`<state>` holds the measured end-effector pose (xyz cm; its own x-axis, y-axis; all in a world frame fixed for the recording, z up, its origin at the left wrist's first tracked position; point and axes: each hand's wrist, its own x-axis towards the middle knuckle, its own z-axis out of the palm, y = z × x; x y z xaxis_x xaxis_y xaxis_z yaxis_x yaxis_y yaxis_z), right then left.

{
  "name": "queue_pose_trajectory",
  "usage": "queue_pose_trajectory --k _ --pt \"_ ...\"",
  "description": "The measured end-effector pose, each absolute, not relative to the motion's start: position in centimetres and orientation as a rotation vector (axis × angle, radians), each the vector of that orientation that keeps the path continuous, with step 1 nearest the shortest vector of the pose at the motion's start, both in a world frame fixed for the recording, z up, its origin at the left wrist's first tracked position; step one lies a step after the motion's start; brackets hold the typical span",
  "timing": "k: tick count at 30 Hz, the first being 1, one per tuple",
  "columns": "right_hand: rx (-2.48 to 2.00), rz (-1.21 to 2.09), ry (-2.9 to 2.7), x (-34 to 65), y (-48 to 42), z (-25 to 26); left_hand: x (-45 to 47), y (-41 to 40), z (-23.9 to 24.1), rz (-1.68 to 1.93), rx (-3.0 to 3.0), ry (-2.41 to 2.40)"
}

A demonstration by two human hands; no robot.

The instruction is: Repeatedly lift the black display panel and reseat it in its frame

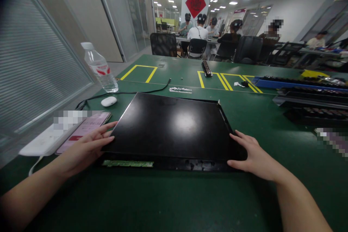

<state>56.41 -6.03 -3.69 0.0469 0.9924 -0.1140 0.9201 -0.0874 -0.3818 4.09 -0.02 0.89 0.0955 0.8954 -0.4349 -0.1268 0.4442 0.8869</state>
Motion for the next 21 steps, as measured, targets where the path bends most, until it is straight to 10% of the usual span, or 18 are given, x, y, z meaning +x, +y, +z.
queue_pose_trajectory --k 21 --pt "-2.137 0.532 -1.96 56.4 -5.88 -3.58 4.4 -0.11 1.04 0.894 0.787 1.263"
